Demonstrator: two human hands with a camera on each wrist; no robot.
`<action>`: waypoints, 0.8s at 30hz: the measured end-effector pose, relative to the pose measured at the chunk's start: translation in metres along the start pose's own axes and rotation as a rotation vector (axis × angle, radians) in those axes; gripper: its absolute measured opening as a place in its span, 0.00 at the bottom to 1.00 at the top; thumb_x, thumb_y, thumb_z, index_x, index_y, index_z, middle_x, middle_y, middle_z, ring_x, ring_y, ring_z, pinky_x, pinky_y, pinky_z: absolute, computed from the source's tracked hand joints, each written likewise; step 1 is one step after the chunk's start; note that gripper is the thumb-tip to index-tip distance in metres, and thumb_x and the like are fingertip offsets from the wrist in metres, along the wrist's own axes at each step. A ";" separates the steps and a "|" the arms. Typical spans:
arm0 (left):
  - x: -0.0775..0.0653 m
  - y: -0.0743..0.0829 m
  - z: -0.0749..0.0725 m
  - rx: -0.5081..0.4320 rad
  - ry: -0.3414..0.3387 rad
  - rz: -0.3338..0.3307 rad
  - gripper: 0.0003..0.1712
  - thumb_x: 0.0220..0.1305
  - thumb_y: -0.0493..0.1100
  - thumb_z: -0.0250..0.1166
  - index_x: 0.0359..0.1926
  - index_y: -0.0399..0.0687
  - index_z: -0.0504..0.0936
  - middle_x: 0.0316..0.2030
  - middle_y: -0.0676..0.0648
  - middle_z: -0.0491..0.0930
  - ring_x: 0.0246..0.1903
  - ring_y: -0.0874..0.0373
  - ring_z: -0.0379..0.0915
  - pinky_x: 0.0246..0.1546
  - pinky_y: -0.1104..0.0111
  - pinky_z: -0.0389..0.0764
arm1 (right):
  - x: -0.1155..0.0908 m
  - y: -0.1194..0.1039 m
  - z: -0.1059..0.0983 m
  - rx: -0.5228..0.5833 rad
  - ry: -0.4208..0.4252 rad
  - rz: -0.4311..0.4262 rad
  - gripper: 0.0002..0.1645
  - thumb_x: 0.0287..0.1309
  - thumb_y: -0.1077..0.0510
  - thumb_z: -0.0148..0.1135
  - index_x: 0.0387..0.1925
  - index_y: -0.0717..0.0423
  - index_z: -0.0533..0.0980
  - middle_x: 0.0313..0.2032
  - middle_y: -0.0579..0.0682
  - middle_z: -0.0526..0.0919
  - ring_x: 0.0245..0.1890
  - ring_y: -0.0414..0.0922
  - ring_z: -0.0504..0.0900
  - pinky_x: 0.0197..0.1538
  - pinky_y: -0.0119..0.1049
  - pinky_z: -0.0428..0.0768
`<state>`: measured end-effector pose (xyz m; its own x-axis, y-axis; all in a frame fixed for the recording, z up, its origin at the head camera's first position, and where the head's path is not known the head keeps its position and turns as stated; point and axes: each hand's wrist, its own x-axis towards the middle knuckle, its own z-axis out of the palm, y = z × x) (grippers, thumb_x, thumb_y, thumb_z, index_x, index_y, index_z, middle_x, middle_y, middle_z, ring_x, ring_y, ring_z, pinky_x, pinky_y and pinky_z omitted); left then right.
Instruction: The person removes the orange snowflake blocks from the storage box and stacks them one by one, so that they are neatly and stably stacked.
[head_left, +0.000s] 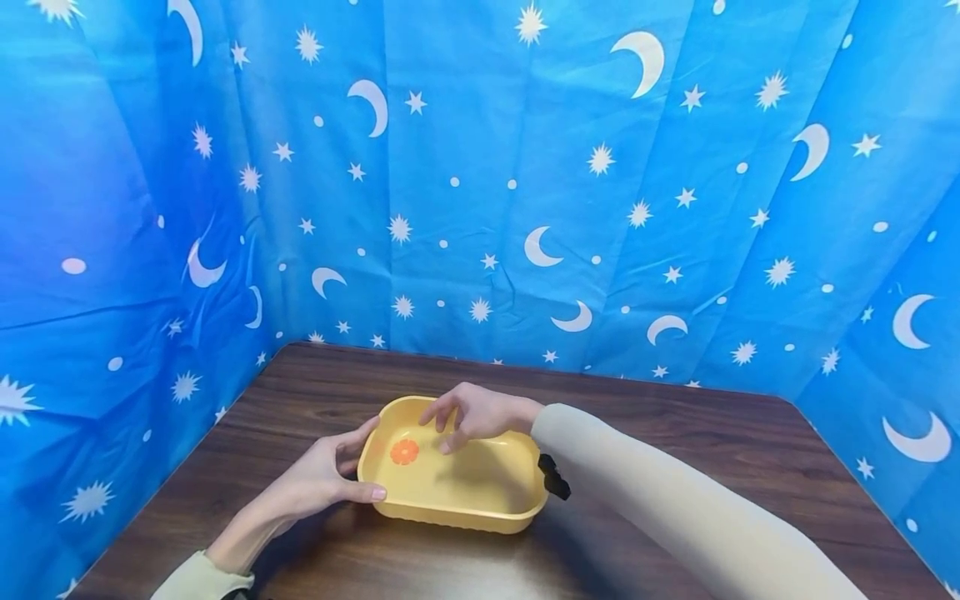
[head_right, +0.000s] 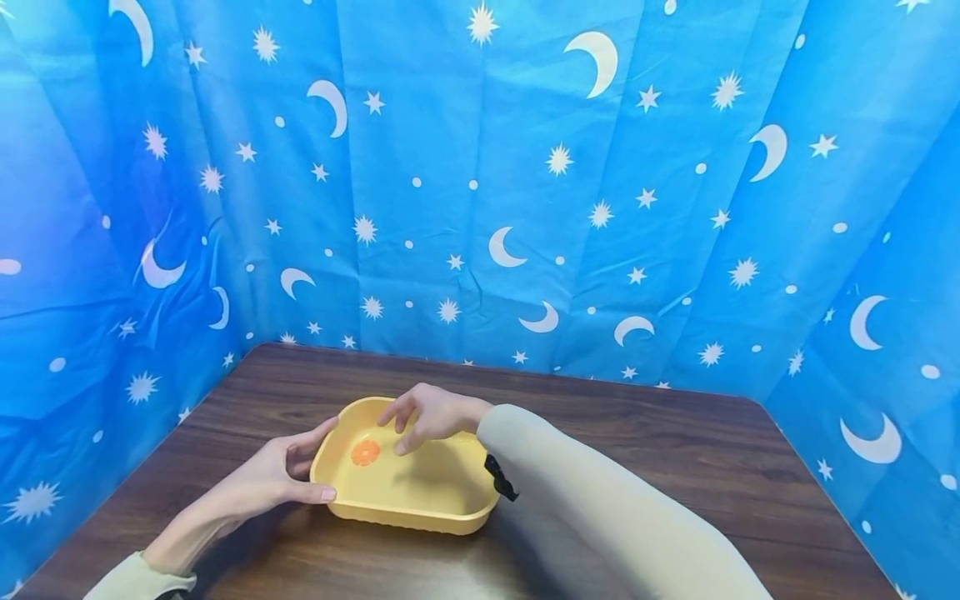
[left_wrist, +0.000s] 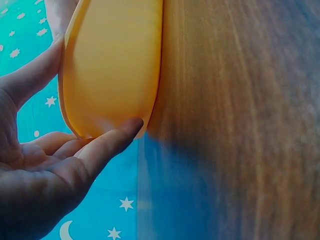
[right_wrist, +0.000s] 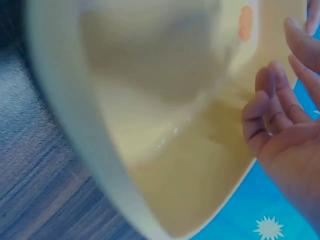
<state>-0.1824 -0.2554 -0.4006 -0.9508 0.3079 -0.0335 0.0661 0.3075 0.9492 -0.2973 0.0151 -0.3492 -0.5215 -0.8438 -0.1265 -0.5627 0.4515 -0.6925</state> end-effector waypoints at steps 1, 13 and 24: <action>0.000 0.000 0.000 0.000 -0.002 0.002 0.61 0.56 0.41 0.82 0.83 0.38 0.54 0.77 0.25 0.55 0.68 0.28 0.66 0.60 0.50 0.80 | 0.003 0.000 0.001 -0.006 -0.014 0.000 0.30 0.59 0.66 0.76 0.63 0.61 0.81 0.50 0.63 0.85 0.32 0.42 0.79 0.38 0.31 0.78; 0.000 0.000 0.001 0.006 0.009 -0.013 0.61 0.56 0.41 0.83 0.82 0.38 0.55 0.77 0.25 0.55 0.69 0.28 0.66 0.61 0.51 0.79 | 0.029 -0.001 0.017 -0.183 -0.084 0.034 0.34 0.57 0.62 0.80 0.65 0.58 0.80 0.50 0.56 0.88 0.46 0.45 0.82 0.52 0.32 0.78; 0.001 -0.002 -0.001 -0.003 -0.007 0.011 0.62 0.56 0.40 0.82 0.83 0.38 0.54 0.78 0.26 0.55 0.69 0.29 0.66 0.63 0.50 0.76 | 0.048 -0.002 0.034 -0.254 -0.095 0.018 0.30 0.58 0.62 0.79 0.62 0.61 0.82 0.46 0.52 0.87 0.45 0.45 0.81 0.53 0.29 0.77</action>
<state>-0.1836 -0.2566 -0.4026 -0.9479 0.3175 -0.0256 0.0754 0.3016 0.9505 -0.2989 -0.0363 -0.3781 -0.4771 -0.8530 -0.2115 -0.7031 0.5148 -0.4906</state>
